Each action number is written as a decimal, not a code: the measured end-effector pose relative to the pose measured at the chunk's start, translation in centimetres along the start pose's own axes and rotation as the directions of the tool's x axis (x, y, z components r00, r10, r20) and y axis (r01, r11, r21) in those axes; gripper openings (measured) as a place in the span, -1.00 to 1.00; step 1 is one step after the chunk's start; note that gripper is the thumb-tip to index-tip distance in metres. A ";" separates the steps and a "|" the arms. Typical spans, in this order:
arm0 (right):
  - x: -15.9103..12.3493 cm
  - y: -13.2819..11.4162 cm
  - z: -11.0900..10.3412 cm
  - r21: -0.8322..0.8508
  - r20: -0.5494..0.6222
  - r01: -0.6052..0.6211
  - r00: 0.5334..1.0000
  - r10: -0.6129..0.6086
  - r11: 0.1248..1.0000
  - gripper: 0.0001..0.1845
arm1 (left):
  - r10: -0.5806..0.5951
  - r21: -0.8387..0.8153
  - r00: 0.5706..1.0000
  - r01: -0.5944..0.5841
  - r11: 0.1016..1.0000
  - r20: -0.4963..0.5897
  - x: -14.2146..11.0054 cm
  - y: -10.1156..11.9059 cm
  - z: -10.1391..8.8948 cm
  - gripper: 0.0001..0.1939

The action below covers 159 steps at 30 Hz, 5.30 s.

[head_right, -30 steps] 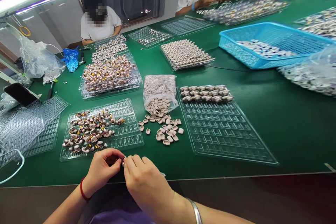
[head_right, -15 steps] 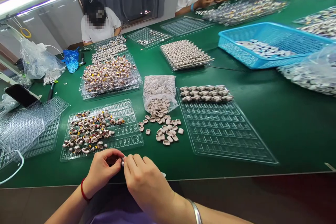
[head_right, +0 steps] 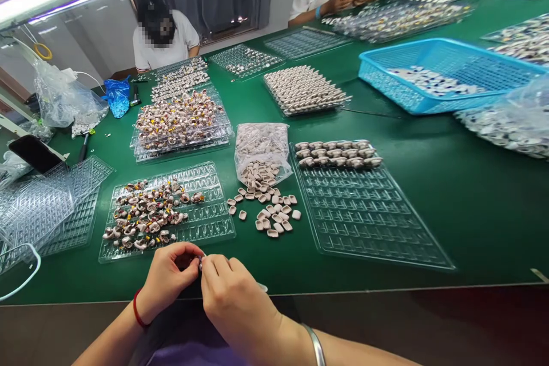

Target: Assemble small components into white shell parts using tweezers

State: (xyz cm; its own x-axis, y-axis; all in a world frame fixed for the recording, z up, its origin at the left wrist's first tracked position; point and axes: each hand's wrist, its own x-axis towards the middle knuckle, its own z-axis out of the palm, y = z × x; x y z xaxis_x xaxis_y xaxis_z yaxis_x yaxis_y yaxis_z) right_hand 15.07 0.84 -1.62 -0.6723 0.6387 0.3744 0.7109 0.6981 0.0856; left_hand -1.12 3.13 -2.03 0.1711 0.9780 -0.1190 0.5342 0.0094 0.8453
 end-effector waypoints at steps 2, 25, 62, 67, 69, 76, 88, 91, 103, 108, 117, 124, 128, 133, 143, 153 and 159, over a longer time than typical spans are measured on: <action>0.0 0.3 -0.1 0.006 -0.002 -0.001 1.000 0.001 1.000 -0.76 | 0.002 -0.009 1.000 -0.002 1.000 0.001 0.1 0.0 0.0 -0.84; -1.8 3.2 2.3 0.784 -0.285 0.136 0.946 0.156 0.606 -0.68 | -0.101 -0.466 0.945 0.244 0.851 0.311 -0.3 2.1 -0.8 -0.71; -2.3 2.5 0.4 0.870 -0.267 0.111 0.925 0.271 0.480 -0.76 | -0.138 -0.548 0.836 0.463 0.697 0.531 0.0 2.2 -2.3 -0.70; -2.5 2.4 0.5 0.874 -0.259 0.103 0.926 0.276 0.476 -0.75 | -0.156 -0.633 0.823 0.528 0.566 0.546 -0.5 1.7 -1.6 -0.70; -2.5 2.4 0.4 0.873 -0.254 0.093 0.924 0.284 0.478 -0.76 | -0.168 -0.649 0.828 0.531 0.545 0.535 -0.8 1.8 -1.5 -0.71; -2.4 2.1 0.6 0.886 -0.237 0.080 0.924 0.300 0.456 -0.76 | -0.149 -0.731 0.903 0.415 0.542 0.402 -2.1 2.2 -0.3 -0.68; -2.4 2.1 0.0 0.893 -0.265 0.088 0.895 0.358 0.441 -0.84 | -0.078 -0.689 0.977 0.194 0.699 0.196 -4.1 2.8 1.0 -0.67; -2.5 2.0 0.1 0.887 -0.281 0.099 0.890 0.358 0.450 -0.83 | -0.064 -0.673 0.987 0.148 0.724 0.149 -4.2 2.4 1.1 -0.70; -2.6 2.4 -0.5 0.770 -0.298 0.134 0.940 0.166 0.624 -0.77 | 0.000 -0.425 0.991 0.057 0.904 0.132 -4.3 2.9 0.8 -0.83; -2.7 2.7 -0.7 0.766 -0.241 0.129 0.966 0.095 0.630 -0.75 | -0.004 -0.376 0.992 0.050 0.925 0.123 -4.2 3.0 1.0 -0.83; -2.4 2.5 -1.0 0.929 -0.174 0.078 0.954 0.243 0.361 -0.80 | -0.051 -0.593 0.992 0.110 0.798 0.116 -4.2 2.5 1.7 -0.74; -3.1 3.6 1.3 0.906 0.076 -0.243 0.899 0.432 0.347 -0.82 | -0.114 -0.592 0.993 0.079 0.802 -0.023 -3.4 2.1 1.0 -0.83; -3.4 3.8 2.0 0.886 0.039 -0.217 0.916 0.399 0.410 -0.65 | -0.230 -0.704 0.973 0.173 0.689 0.013 -3.1 1.5 0.6 -0.75; -3.3 2.3 0.6 0.862 -0.073 -0.121 0.931 0.358 0.493 -0.61 | -0.248 -0.748 0.969 0.170 0.641 0.008 -3.1 1.1 0.5 -0.82; -2.8 1.1 -1.2 0.759 -0.189 -0.124 0.897 0.399 0.639 -0.68 | -0.202 -0.675 0.976 0.097 0.731 -0.078 -3.0 1.6 0.3 -0.89; -3.1 0.9 -1.0 0.699 -0.233 -0.127 0.890 0.393 0.704 -0.66 | -0.084 -0.519 0.982 -0.018 0.854 -0.171 -3.2 1.8 0.1 -0.93; -3.0 0.8 -0.9 0.725 -0.242 -0.128 0.873 0.424 0.677 -0.64 | -0.113 -0.556 0.981 0.005 0.831 -0.160 -3.0 1.6 0.0 -0.91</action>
State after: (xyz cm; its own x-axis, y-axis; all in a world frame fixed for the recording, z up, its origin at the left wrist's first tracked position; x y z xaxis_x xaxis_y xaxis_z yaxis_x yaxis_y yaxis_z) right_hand 17.84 -0.82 -1.84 -0.2354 0.7747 0.5869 0.4175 0.6259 -0.6587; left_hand -0.76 0.19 -0.35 -0.0247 0.9914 -0.1288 -0.0155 0.1285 0.9916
